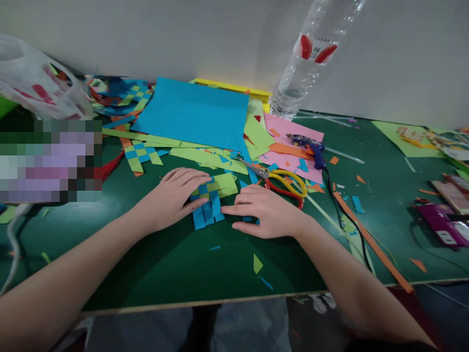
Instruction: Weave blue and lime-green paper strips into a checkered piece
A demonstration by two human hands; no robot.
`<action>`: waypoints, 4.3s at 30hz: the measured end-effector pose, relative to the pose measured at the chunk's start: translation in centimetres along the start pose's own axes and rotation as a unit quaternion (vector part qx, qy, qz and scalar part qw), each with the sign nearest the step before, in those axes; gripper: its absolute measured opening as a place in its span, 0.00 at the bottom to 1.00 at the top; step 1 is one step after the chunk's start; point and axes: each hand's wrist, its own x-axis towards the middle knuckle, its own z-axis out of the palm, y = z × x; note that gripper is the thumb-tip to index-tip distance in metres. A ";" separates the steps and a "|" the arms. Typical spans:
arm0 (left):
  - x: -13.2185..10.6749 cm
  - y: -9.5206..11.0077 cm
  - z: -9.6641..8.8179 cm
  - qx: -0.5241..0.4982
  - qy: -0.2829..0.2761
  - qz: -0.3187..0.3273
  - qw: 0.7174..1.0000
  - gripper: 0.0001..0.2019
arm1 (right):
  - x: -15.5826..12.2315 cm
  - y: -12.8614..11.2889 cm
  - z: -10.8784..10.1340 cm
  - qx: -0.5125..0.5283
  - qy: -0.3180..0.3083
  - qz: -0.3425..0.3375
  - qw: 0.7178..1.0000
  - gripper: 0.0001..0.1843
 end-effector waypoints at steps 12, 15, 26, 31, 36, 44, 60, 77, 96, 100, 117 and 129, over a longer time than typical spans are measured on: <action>0.0 0.3 -1.0 -0.032 0.074 0.103 0.991 0.17 | 0.0 0.0 0.1 -0.030 0.000 -0.005 1.000 0.24; 0.0 0.7 -1.4 -0.014 0.125 0.128 0.984 0.09 | 0.0 0.0 0.1 -0.034 -0.007 -0.003 0.999 0.24; 0.1 0.9 -1.2 -0.019 0.161 0.136 0.977 0.04 | -0.1 0.1 0.2 -0.028 -0.014 -0.003 1.000 0.25; 0.2 0.8 -1.3 -0.048 0.169 0.108 0.979 0.03 | -0.4 0.5 -0.3 0.006 0.054 0.007 0.998 0.22; 0.1 0.8 -1.3 -0.052 0.148 0.131 0.979 0.02 | -0.5 0.9 -0.6 0.016 0.068 0.024 0.997 0.17; 0.1 0.7 -0.6 -0.022 0.095 0.073 0.993 0.08 | -0.1 0.2 -0.4 0.028 0.013 0.021 0.999 0.14; 0.0 -0.2 0.3 -0.026 0.016 -0.017 0.999 0.19 | 0.1 -0.5 -0.1 0.056 -0.003 0.010 0.998 0.16; 0.0 0.5 0.1 -0.034 0.011 -0.025 0.999 0.27 | 0.1 -0.5 0.0 0.024 -0.025 0.004 0.999 0.23; 0.0 0.0 0.6 0.058 0.006 -0.016 0.998 0.23 | 0.2 -1.2 0.0 0.010 -0.059 0.012 0.998 0.24; -0.2 0.1 0.8 0.079 0.011 -0.017 0.997 0.23 | 0.2 -1.0 0.1 0.010 -0.055 0.009 0.998 0.27; -0.2 0.0 1.2 0.084 0.021 -0.036 0.996 0.22 | 0.2 -0.7 0.3 -0.029 -0.058 0.020 0.998 0.28; -0.1 0.1 0.1 0.026 0.056 -0.008 0.998 0.20 | 0.2 -0.7 0.3 -0.031 -0.049 0.018 0.998 0.28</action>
